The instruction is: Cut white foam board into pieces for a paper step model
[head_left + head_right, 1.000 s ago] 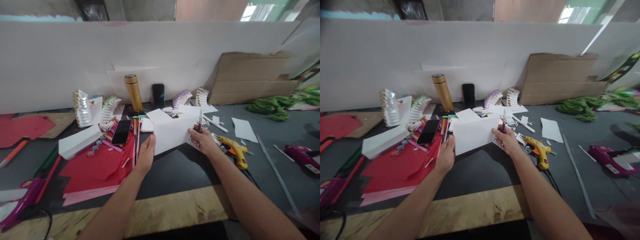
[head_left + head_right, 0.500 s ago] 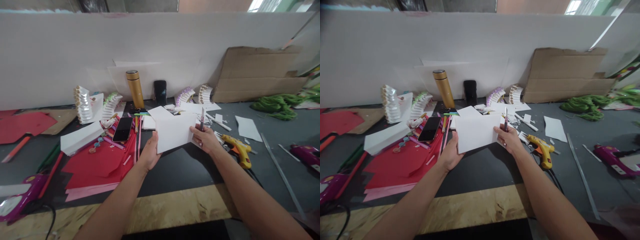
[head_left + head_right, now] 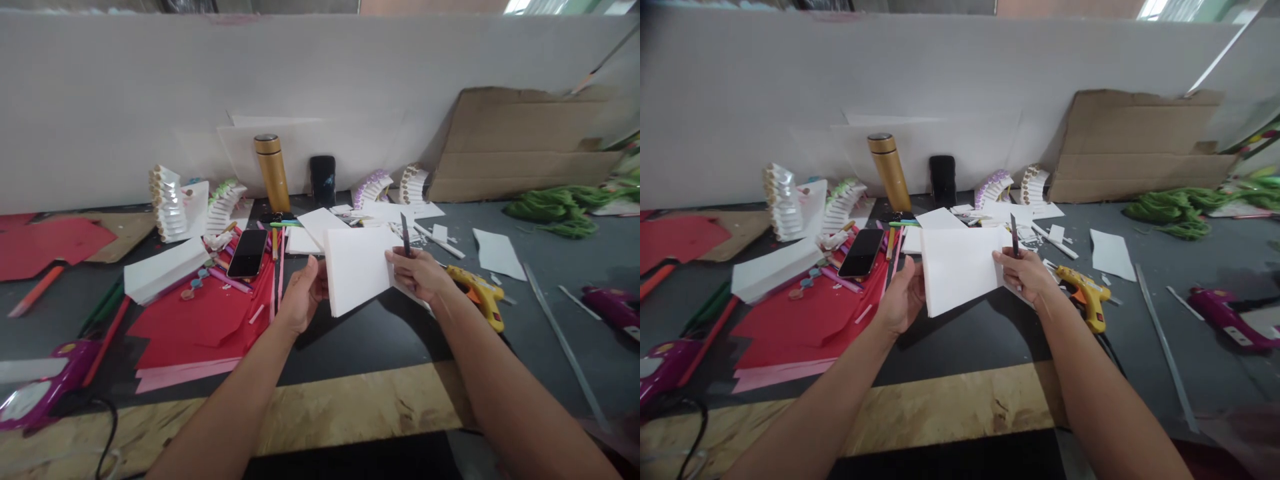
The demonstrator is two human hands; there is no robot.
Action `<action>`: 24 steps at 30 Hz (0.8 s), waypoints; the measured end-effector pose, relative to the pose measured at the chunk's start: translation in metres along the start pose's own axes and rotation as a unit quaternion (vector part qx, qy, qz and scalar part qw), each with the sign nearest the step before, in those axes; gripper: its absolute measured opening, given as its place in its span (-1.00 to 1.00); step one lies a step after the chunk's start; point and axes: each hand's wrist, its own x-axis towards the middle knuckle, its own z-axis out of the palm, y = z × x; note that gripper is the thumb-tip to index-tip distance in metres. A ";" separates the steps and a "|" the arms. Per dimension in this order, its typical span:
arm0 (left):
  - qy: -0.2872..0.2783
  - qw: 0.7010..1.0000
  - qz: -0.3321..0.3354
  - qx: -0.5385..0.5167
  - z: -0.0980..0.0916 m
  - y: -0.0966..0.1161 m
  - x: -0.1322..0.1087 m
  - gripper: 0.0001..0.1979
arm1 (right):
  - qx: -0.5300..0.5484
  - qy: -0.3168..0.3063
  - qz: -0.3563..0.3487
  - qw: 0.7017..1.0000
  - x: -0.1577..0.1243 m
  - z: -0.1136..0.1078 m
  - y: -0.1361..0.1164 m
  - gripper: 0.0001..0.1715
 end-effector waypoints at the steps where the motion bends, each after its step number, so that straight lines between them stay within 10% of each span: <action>1: -0.003 1.000 -0.001 0.001 0.000 0.000 0.000 -0.31 | 0.003 0.003 -0.003 1.000 0.000 0.000 -0.001 -0.34; 24: 0.055 0.946 0.163 0.276 0.002 0.000 -0.003 -0.65 | 0.043 0.050 -0.044 0.997 0.004 -0.004 -0.001 -0.36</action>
